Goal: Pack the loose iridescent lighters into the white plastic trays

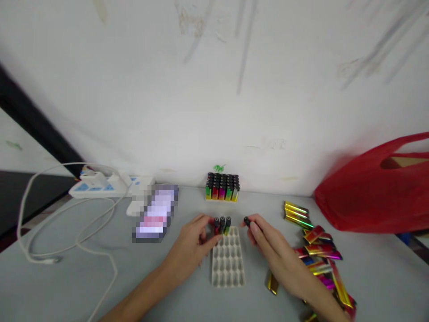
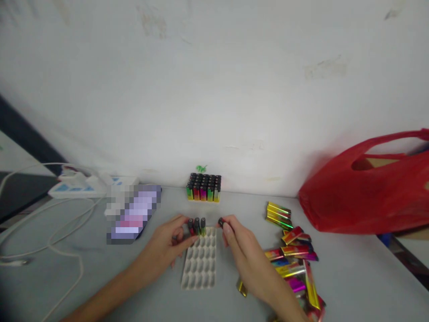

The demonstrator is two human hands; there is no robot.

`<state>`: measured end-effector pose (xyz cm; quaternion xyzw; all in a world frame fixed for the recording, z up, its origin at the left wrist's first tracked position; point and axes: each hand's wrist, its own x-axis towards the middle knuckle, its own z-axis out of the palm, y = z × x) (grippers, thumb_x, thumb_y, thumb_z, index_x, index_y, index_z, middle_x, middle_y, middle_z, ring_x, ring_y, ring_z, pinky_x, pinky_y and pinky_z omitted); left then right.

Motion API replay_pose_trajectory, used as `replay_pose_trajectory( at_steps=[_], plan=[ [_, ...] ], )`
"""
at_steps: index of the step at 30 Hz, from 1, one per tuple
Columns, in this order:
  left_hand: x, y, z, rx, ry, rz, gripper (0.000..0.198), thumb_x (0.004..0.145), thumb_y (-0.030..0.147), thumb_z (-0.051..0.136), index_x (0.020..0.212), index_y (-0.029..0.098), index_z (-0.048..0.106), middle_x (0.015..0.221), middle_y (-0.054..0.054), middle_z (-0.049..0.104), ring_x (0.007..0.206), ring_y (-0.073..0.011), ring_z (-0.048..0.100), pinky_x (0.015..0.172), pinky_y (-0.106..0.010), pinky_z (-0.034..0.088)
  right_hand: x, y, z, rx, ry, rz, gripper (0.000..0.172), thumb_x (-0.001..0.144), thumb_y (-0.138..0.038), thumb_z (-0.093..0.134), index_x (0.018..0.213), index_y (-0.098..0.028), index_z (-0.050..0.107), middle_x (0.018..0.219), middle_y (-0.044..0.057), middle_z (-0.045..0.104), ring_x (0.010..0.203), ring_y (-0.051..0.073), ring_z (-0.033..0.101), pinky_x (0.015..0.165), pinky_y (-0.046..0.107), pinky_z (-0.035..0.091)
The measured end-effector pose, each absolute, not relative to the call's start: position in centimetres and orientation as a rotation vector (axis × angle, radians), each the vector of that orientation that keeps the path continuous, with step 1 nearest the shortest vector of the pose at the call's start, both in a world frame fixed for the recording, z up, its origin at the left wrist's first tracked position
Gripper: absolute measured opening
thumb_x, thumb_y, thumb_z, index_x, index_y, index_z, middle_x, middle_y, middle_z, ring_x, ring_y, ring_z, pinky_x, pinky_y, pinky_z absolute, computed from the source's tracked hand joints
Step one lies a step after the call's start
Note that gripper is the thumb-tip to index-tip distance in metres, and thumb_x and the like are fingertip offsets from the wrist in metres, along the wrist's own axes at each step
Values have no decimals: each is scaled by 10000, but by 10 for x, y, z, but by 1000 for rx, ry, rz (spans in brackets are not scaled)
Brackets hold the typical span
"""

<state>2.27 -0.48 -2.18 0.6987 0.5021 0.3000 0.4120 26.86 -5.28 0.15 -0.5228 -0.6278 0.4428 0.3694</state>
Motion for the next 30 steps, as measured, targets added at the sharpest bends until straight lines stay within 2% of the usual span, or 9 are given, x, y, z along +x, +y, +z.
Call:
replay_pose_trajectory(
  at_steps=[3, 6, 8, 12, 15, 18, 21, 27, 30],
  plan=[
    [22, -4, -21, 1758, 1272, 741, 250, 950, 461, 742, 930, 231, 648, 659, 61, 528, 588, -191, 568, 526, -264, 401, 255, -57, -3, -1224, -1343, 1350, 382, 1112, -626, 556, 1133, -256, 644, 970, 4, 579, 875, 193, 534, 755, 294, 439],
    [22, -4, -21, 1760, 1262, 733, 281, 964, 494, 729, 933, 228, 644, 690, 56, 543, 588, -184, 568, 523, -263, 398, 244, -58, -5, -1076, -1199, 1554, 409, 1068, -635, 644, 1045, -227, 657, 779, -54, 429, 658, 138, 352, 582, 260, 300],
    [22, -4, -22, 1754, 1257, 727, 298, 966, 514, 728, 950, 228, 646, 687, 62, 533, 579, -182, 565, 518, -262, 397, 241, -56, -8, -1006, -1157, 1600, 438, 1074, -647, 623, 1015, -214, 660, 719, -69, 391, 603, 125, 295, 547, 264, 247],
    [21, -4, -26, 1723, 1264, 711, 289, 960, 504, 732, 978, 230, 644, 634, 84, 495, 536, -177, 541, 491, -254, 384, 243, -50, -14, -975, -1067, 1589, 515, 1069, -692, 584, 1036, -191, 698, 684, -51, 480, 561, 121, 363, 552, 271, 281],
    [21, -4, -26, 1712, 1264, 720, 261, 956, 476, 732, 982, 232, 643, 618, 87, 493, 515, -172, 525, 474, -251, 378, 245, -47, -13, -950, -954, 1667, 565, 1018, -727, 632, 953, -172, 715, 638, -64, 428, 542, 116, 326, 540, 269, 277],
    [21, -4, -24, 1713, 1266, 712, 255, 961, 467, 722, 1002, 227, 646, 633, 82, 503, 512, -170, 527, 465, -252, 382, 246, -46, -7, -914, -834, 1759, 590, 974, -735, 679, 736, -199, 616, 603, -91, 301, 530, 107, 238, 524, 268, 238],
    [22, -4, -24, 1713, 1267, 697, 270, 959, 472, 721, 1035, 221, 654, 630, 88, 492, 498, -165, 521, 459, -249, 380, 247, -47, -2, -837, -771, 1790, 644, 953, -753, 687, 641, -229, 481, 599, -94, 257, 523, 107, 186, 512, 273, 202],
    [21, -3, -28, 1706, 1263, 713, 350, 950, 495, 730, 1145, 210, 678, 636, 97, 478, 483, -161, 522, 447, -246, 395, 248, -48, 1, -816, -720, 1833, 655, 912, -790, 711, 668, -245, 441, 620, -81, 288, 548, 124, 171, 509, 269, 209],
    [20, -4, -29, 1696, 1264, 713, 365, 958, 504, 721, 1170, 211, 680, 638, 100, 467, 474, -159, 522, 434, -243, 404, 246, -47, 0, -840, -682, 1780, 608, 902, -774, 732, 720, -246, 494, 657, -57, 368, 581, 142, 277, 551, 261, 317]
  ],
)
